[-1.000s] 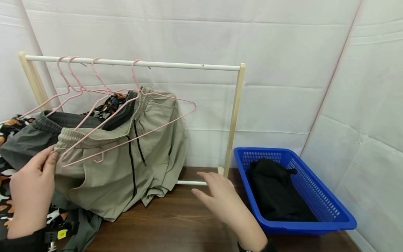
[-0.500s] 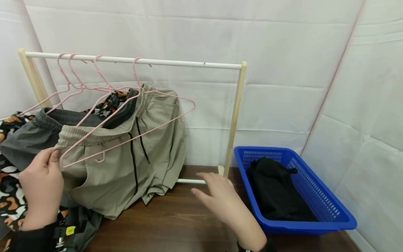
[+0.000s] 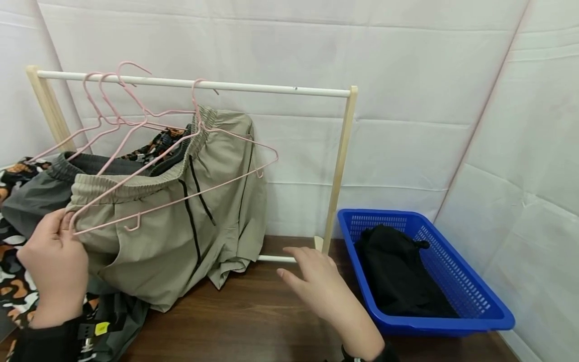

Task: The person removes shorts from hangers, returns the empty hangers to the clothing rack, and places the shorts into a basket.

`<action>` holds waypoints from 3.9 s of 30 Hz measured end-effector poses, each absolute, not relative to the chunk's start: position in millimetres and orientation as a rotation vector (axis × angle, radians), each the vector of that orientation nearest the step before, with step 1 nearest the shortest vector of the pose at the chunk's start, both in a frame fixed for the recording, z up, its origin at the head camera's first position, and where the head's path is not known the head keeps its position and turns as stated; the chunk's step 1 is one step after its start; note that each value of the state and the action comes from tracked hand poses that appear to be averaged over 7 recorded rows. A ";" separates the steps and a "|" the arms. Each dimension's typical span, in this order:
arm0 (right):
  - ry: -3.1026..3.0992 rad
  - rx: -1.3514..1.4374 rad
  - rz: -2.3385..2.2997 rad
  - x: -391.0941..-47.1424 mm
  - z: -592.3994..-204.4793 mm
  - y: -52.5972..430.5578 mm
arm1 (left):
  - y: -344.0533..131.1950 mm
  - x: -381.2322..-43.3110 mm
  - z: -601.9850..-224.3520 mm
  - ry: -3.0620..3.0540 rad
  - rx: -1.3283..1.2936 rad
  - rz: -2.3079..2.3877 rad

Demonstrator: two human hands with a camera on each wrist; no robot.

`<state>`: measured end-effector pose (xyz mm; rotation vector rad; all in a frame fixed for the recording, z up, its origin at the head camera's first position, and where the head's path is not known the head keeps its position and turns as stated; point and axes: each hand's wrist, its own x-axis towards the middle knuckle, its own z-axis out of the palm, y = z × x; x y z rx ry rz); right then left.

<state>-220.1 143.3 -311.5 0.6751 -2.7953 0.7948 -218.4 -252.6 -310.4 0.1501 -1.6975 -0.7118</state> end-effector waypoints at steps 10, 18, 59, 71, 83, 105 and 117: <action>-2.804 0.662 0.810 -221.3 -308.5 144.3 | -264.6 -218.8 -304.7 -1.693 0.054 -0.690; -2.813 0.652 0.825 -222.4 -308.8 143.7 | -270.6 -213.6 -304.1 -1.725 0.043 -0.681; -2.787 0.548 0.886 -227.1 -298.0 172.1 | -266.1 -237.5 -317.8 -2.434 -0.045 -1.117; -2.773 0.488 0.921 -231.6 -296.7 181.5 | -271.5 -246.8 -328.3 -2.472 -0.022 -1.372; -2.769 0.433 0.948 -234.6 -296.4 187.4 | -276.3 -246.4 -330.6 -2.524 -0.049 -1.466; -2.893 0.082 0.965 -247.2 -300.6 199.6 | -276.8 -242.0 -325.3 -2.462 -0.373 -1.762; -2.775 0.191 1.039 -247.7 -300.7 206.2 | -272.9 -226.2 -309.8 -2.403 -0.354 -1.533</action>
